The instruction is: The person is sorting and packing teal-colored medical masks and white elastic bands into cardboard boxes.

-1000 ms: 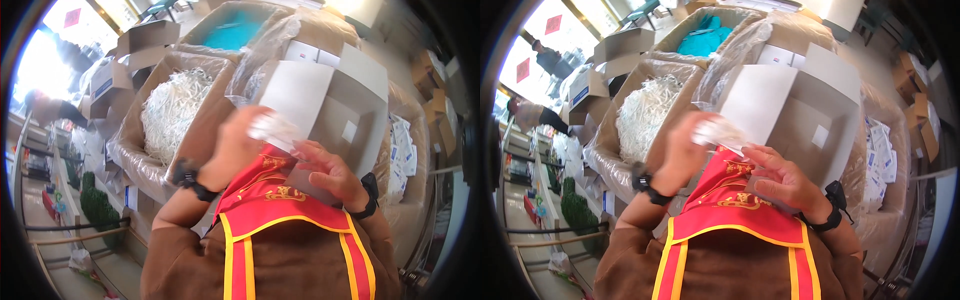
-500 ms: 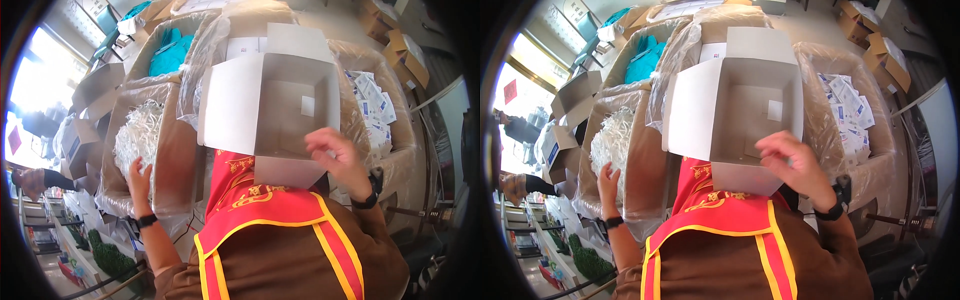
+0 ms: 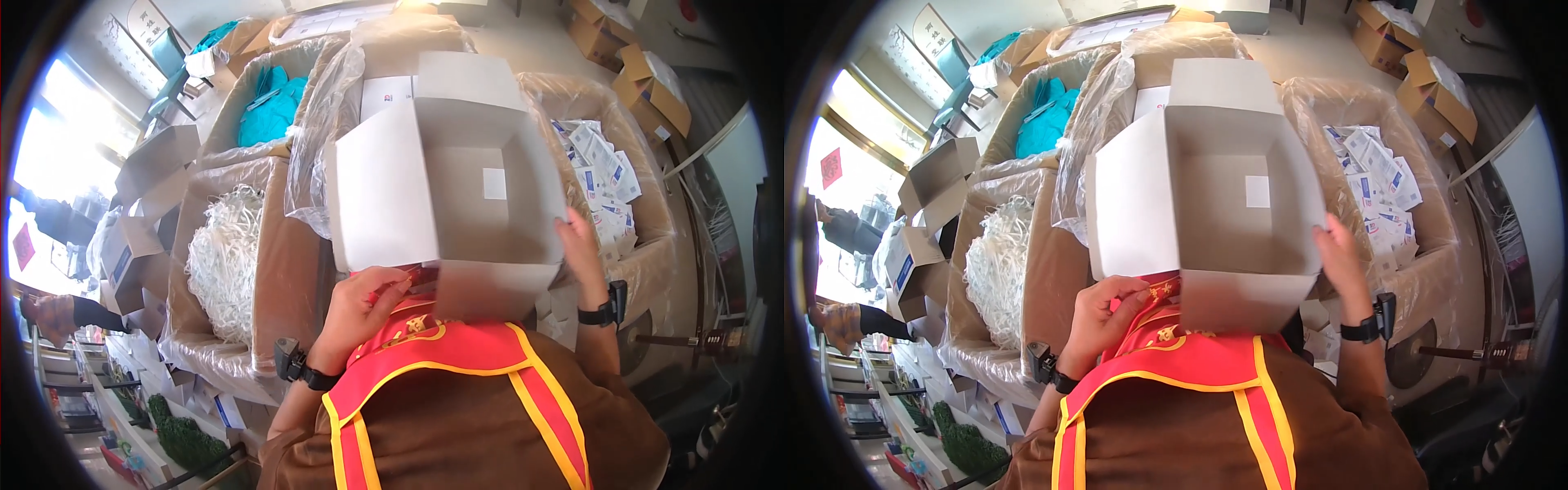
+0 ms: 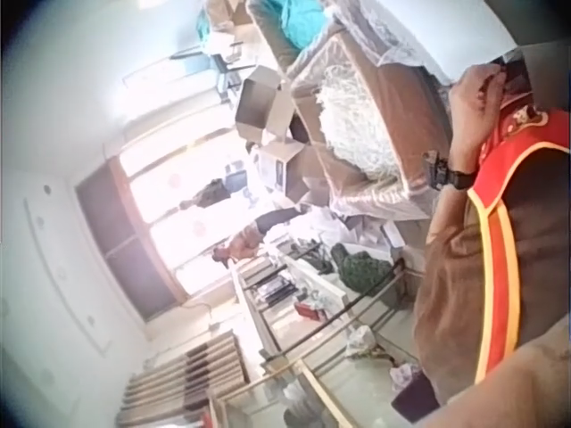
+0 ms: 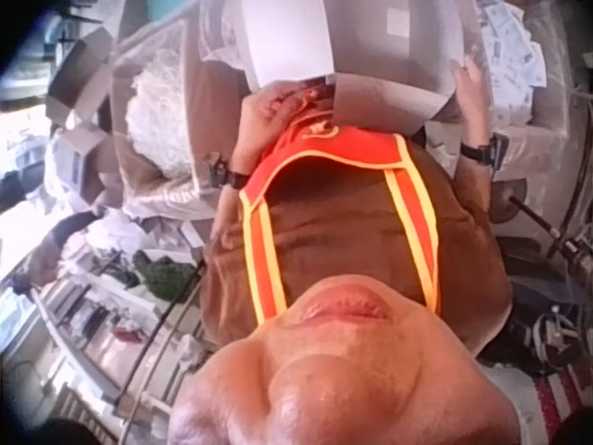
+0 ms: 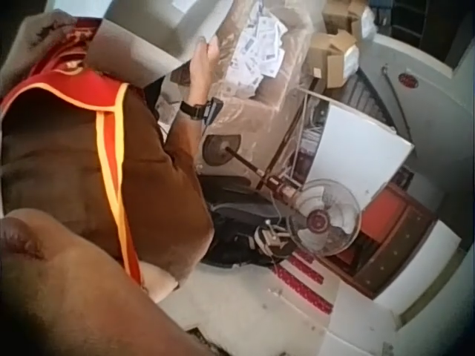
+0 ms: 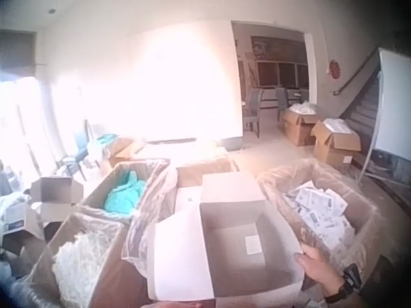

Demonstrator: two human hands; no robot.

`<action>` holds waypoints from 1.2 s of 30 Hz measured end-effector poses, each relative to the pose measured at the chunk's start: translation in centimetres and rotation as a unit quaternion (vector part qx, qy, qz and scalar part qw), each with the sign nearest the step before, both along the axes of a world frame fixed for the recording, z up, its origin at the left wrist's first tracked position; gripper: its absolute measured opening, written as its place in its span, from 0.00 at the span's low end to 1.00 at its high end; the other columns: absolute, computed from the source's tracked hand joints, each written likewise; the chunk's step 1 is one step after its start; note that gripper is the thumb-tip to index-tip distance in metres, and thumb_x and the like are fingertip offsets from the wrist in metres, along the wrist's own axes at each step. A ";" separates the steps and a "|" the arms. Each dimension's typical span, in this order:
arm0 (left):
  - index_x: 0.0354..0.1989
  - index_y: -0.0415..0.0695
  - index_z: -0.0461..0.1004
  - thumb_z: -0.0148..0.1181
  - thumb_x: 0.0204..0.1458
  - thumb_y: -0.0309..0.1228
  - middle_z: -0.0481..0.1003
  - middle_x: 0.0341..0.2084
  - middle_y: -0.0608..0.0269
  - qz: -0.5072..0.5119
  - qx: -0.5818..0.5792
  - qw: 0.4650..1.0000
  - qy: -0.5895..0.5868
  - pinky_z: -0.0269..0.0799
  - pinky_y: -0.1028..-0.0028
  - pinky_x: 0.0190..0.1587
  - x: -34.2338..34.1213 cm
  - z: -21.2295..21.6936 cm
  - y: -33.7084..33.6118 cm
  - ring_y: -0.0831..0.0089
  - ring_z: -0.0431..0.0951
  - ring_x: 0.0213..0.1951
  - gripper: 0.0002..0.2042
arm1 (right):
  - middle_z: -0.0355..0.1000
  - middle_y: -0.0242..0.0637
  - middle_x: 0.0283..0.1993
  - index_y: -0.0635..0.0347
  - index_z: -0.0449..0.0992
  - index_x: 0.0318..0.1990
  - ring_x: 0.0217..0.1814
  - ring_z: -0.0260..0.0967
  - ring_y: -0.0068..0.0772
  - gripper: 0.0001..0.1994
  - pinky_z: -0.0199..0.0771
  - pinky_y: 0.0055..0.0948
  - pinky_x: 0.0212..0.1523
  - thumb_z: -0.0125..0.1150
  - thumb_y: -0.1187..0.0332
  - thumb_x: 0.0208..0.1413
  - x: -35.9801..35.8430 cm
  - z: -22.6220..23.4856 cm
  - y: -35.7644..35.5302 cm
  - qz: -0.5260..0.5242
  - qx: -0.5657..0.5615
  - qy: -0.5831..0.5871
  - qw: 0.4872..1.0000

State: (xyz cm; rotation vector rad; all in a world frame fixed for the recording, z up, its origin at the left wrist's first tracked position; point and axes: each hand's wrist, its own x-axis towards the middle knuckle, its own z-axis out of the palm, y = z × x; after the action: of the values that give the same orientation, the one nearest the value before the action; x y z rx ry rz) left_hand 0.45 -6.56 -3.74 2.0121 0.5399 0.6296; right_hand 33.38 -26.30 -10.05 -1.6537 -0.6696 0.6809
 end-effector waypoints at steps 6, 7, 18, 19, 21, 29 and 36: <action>0.36 0.37 0.77 0.60 0.54 0.23 0.77 0.24 0.66 0.074 -0.066 0.995 0.032 0.72 0.80 0.32 -1.7 -1.5 0.8 0.84 0.75 0.29 0.03 | 0.74 0.32 0.48 0.64 0.70 0.56 0.47 0.69 0.20 0.18 0.68 0.22 0.50 0.51 0.71 0.59 5.1 3.3 -5.9 -0.111 0.030 0.001 0.993; 0.36 0.37 0.77 0.60 0.54 0.23 0.77 0.24 0.66 0.076 -0.070 0.994 0.032 0.72 0.80 0.32 -2.2 -2.0 1.0 0.84 0.75 0.29 0.03 | 0.74 0.33 0.49 0.64 0.71 0.56 0.48 0.69 0.21 0.18 0.67 0.22 0.50 0.52 0.70 0.59 5.4 4.3 -6.3 -0.156 0.053 -0.018 0.986; 0.34 0.37 0.76 0.62 0.53 0.25 0.77 0.23 0.65 0.098 -0.043 0.987 0.123 0.70 0.81 0.30 -4.7 -5.4 2.3 0.85 0.74 0.27 0.04 | 0.73 0.35 0.51 0.67 0.70 0.56 0.52 0.68 0.23 0.18 0.63 0.23 0.55 0.51 0.69 0.60 10.0 6.9 -2.7 -0.159 0.072 -0.114 0.978; 0.34 0.37 0.76 0.62 0.53 0.25 0.77 0.22 0.65 0.104 -0.035 0.985 0.129 0.70 0.81 0.30 -5.3 -5.6 2.3 0.85 0.74 0.26 0.05 | 0.73 0.35 0.51 0.67 0.70 0.56 0.52 0.68 0.23 0.18 0.63 0.23 0.55 0.51 0.69 0.60 9.4 6.7 -1.8 -0.155 0.073 -0.113 0.979; 0.35 0.37 0.76 0.62 0.52 0.27 0.78 0.24 0.59 0.123 -0.053 0.979 0.151 0.71 0.77 0.31 -6.8 -6.4 2.3 0.77 0.77 0.27 0.06 | 0.73 0.33 0.51 0.67 0.70 0.56 0.52 0.67 0.22 0.18 0.62 0.22 0.55 0.49 0.69 0.60 7.9 6.6 0.5 -0.116 0.062 -0.118 0.984; 0.35 0.39 0.77 0.62 0.50 0.30 0.79 0.25 0.54 0.245 -0.234 0.908 0.248 0.74 0.72 0.33 -18.3 -15.8 1.5 0.67 0.80 0.28 0.08 | 0.75 0.33 0.41 0.66 0.70 0.55 0.41 0.69 0.19 0.17 0.68 0.22 0.43 0.48 0.69 0.61 1.6 4.8 10.9 0.064 0.044 -0.128 0.989; 0.45 0.40 0.75 0.65 0.47 0.41 0.79 0.36 0.48 0.262 -0.207 0.832 0.444 0.73 0.61 0.43 -31.5 -31.8 -9.5 0.55 0.79 0.40 0.21 | 0.76 0.37 0.38 0.65 0.69 0.56 0.38 0.70 0.21 0.18 0.69 0.23 0.40 0.50 0.65 0.62 -3.2 3.5 11.5 0.126 -0.006 -0.230 0.965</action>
State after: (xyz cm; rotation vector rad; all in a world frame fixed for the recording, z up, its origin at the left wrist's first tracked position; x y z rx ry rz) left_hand -31.01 -16.07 -35.53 1.6295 1.6677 -0.1879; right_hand 30.19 -14.85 -6.59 -1.7719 -1.2257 0.4763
